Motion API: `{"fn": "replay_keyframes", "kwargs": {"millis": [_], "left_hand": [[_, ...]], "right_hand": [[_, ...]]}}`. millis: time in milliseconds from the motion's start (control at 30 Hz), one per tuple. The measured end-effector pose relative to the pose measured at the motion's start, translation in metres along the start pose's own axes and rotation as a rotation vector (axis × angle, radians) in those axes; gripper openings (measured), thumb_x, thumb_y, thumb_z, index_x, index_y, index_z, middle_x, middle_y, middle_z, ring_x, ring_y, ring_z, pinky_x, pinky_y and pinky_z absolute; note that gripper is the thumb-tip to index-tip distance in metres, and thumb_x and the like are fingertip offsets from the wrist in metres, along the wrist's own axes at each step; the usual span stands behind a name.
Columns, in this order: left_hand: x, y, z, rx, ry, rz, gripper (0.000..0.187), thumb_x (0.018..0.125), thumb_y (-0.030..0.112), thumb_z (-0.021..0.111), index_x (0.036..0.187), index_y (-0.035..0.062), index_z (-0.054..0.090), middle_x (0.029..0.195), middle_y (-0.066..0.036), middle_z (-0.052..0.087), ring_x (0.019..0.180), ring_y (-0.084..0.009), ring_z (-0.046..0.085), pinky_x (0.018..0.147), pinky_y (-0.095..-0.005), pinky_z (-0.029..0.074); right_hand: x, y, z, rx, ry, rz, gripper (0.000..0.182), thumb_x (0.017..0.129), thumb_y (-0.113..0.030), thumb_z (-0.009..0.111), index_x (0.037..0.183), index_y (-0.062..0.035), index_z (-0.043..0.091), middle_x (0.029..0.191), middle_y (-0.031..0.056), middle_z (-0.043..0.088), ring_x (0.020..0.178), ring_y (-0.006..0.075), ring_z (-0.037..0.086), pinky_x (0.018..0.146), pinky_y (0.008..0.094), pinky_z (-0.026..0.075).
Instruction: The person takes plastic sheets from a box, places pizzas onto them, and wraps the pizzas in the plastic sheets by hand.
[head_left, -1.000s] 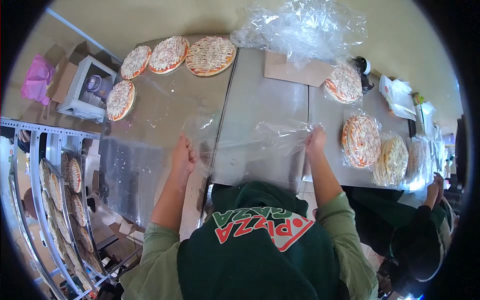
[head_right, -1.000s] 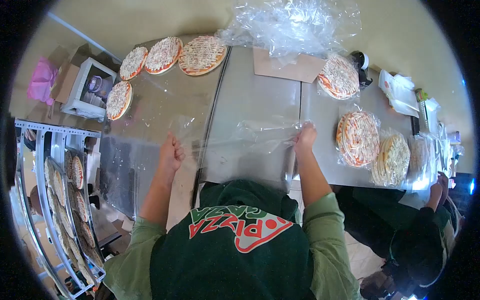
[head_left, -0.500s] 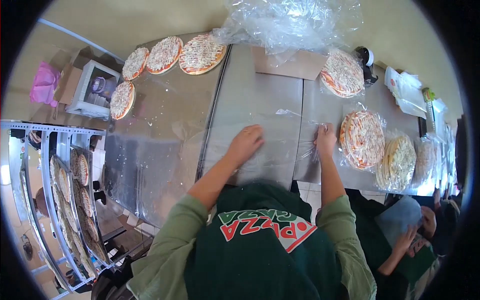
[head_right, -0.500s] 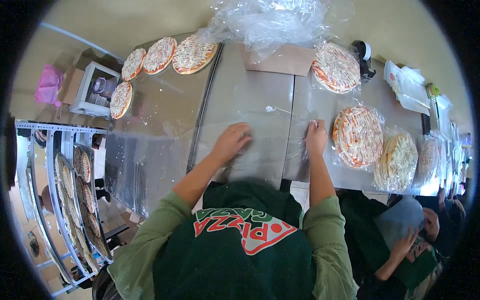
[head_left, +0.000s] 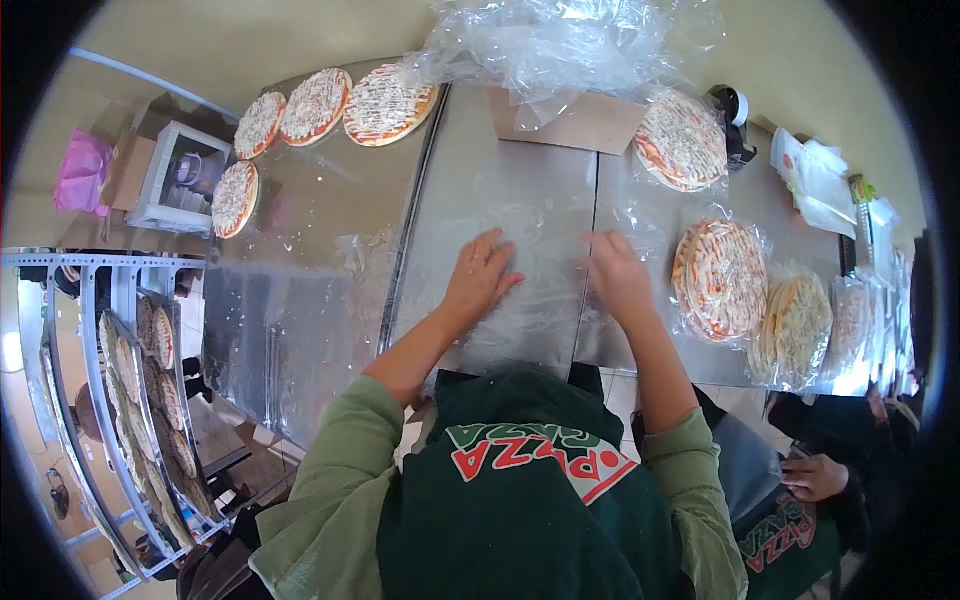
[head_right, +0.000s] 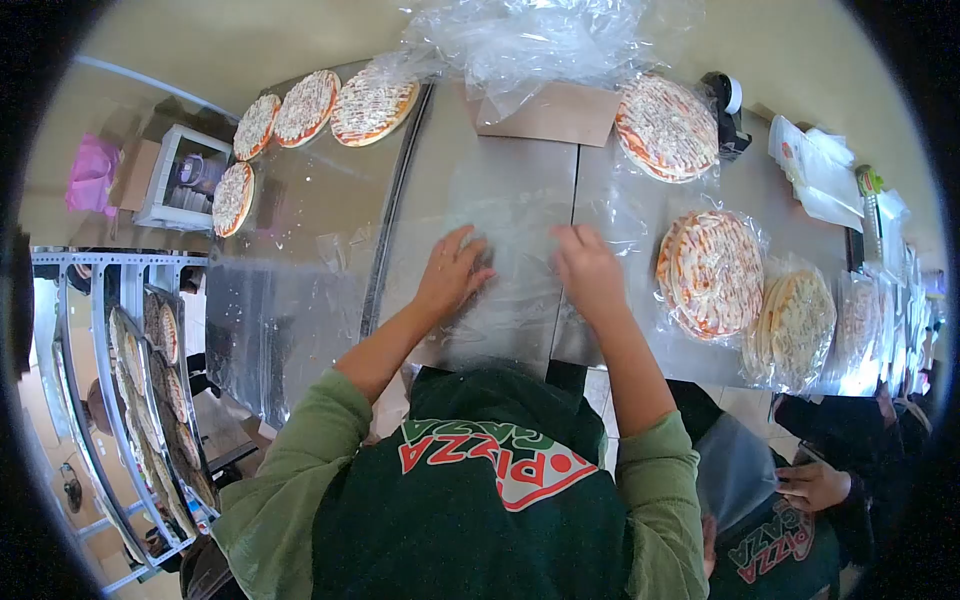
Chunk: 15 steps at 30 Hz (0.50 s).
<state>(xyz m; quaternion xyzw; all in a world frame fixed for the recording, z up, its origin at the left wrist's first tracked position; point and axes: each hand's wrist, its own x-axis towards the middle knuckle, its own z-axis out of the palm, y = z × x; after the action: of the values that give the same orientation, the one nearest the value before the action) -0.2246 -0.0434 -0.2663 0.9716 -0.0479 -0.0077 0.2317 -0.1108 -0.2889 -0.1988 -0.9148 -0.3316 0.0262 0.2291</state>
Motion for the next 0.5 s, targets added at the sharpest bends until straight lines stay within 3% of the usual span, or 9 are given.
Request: {"fn": "replay_keyframes", "kwargs": {"millis": [33,133,233,267,333,400,433,467,500], "left_hand": [[-0.009,0.002,0.002,-0.021,-0.018,0.002,0.102,0.060,0.054,0.069,0.139,0.0137,0.018,0.144,-0.021,0.009,0.132,-0.0400,0.013,0.103,-0.0506,0.017],[-0.031,0.021,-0.008,0.011,-0.075,-0.049,0.108,0.056,0.055,0.072,0.140,0.0150,0.016,0.144,-0.021,0.008,0.132,-0.0405,0.011,0.103,-0.0532,0.017],[-0.030,0.025,-0.031,0.137,-0.285,0.002,0.117,0.050,0.057,0.074,0.141,0.0135,0.014,0.144,-0.023,0.005,0.132,-0.0416,0.009,0.103,-0.0558,0.014],[-0.028,0.028,-0.039,0.157,-0.353,0.009,0.119,0.049,0.058,0.074,0.141,0.0142,0.013,0.144,-0.023,0.004,0.132,-0.0415,0.008,0.103,-0.0564,0.014],[-0.024,0.031,-0.061,0.206,-0.474,-0.008,0.122,0.046,0.058,0.075,0.141,0.0158,0.012,0.144,-0.024,0.002,0.133,-0.0414,0.006,0.102,-0.0574,0.013],[-0.028,0.022,-0.090,0.050,-0.219,-0.095,0.118,0.049,0.054,0.076,0.141,0.0164,0.012,0.145,-0.022,0.001,0.132,-0.0417,0.007,0.103,-0.0555,0.014],[-0.036,0.010,-0.104,-0.018,-0.084,-0.142,0.116,0.051,0.053,0.076,0.141,0.0167,0.012,0.145,-0.022,0.001,0.132,-0.0419,0.008,0.103,-0.0545,0.015],[-0.043,-0.016,-0.116,-0.041,0.181,-0.229,0.108,0.057,0.049,0.075,0.140,0.0152,0.016,0.143,-0.022,0.010,0.130,-0.0399,0.015,0.102,-0.0512,0.019],[-0.047,-0.050,-0.128,-0.058,0.448,-0.298,0.099,0.062,0.044,0.074,0.139,0.0137,0.020,0.140,-0.022,0.019,0.128,-0.0378,0.023,0.102,-0.0480,0.022]], "right_hand": [[-0.001,-0.004,0.005,0.093,-0.231,0.041,0.078,0.063,-0.020,0.073,0.131,-0.0198,0.035,0.126,0.0170,0.038,0.114,0.0335,0.042,0.087,0.0410,0.042],[-0.007,0.004,-0.009,-0.279,-0.478,0.181,0.106,0.049,-0.032,0.081,0.138,-0.0242,0.023,0.142,0.0183,0.017,0.129,0.0364,0.023,0.095,0.0536,0.032],[-0.003,0.015,-0.011,-0.223,-0.587,0.194,0.124,0.040,-0.038,0.082,0.141,-0.0239,0.012,0.146,0.0202,0.003,0.135,0.0351,0.007,0.099,0.0569,0.023],[0.000,0.014,-0.012,-0.250,-0.620,0.194,0.124,0.041,-0.037,0.082,0.141,-0.0246,0.009,0.145,0.0229,0.004,0.134,0.0368,0.009,0.100,0.0545,0.023],[-0.002,0.028,-0.003,-0.151,-0.550,0.169,0.114,0.042,-0.032,0.082,0.138,-0.0183,0.023,0.144,0.0231,0.010,0.132,0.0398,0.013,0.101,0.0533,0.025],[0.007,0.023,-0.006,-0.159,-0.445,0.031,0.090,0.051,-0.025,0.076,0.130,-0.0093,0.038,0.139,0.0256,0.021,0.128,0.0418,0.021,0.103,0.0452,0.026],[0.012,0.002,-0.013,-0.191,-0.407,0.094,0.065,0.060,-0.014,0.067,0.121,-0.0041,0.047,0.135,0.0265,0.029,0.125,0.0410,0.028,0.103,0.0403,0.028],[0.005,0.005,-0.008,-0.138,-0.293,0.108,0.056,0.066,-0.007,0.059,0.121,-0.0048,0.047,0.133,0.0246,0.032,0.123,0.0390,0.031,0.102,0.0412,0.029],[0.004,0.010,-0.001,-0.159,-0.324,0.138,0.054,0.067,-0.004,0.056,0.121,-0.0048,0.047,0.132,0.0235,0.034,0.122,0.0385,0.033,0.101,0.0414,0.030]]}}
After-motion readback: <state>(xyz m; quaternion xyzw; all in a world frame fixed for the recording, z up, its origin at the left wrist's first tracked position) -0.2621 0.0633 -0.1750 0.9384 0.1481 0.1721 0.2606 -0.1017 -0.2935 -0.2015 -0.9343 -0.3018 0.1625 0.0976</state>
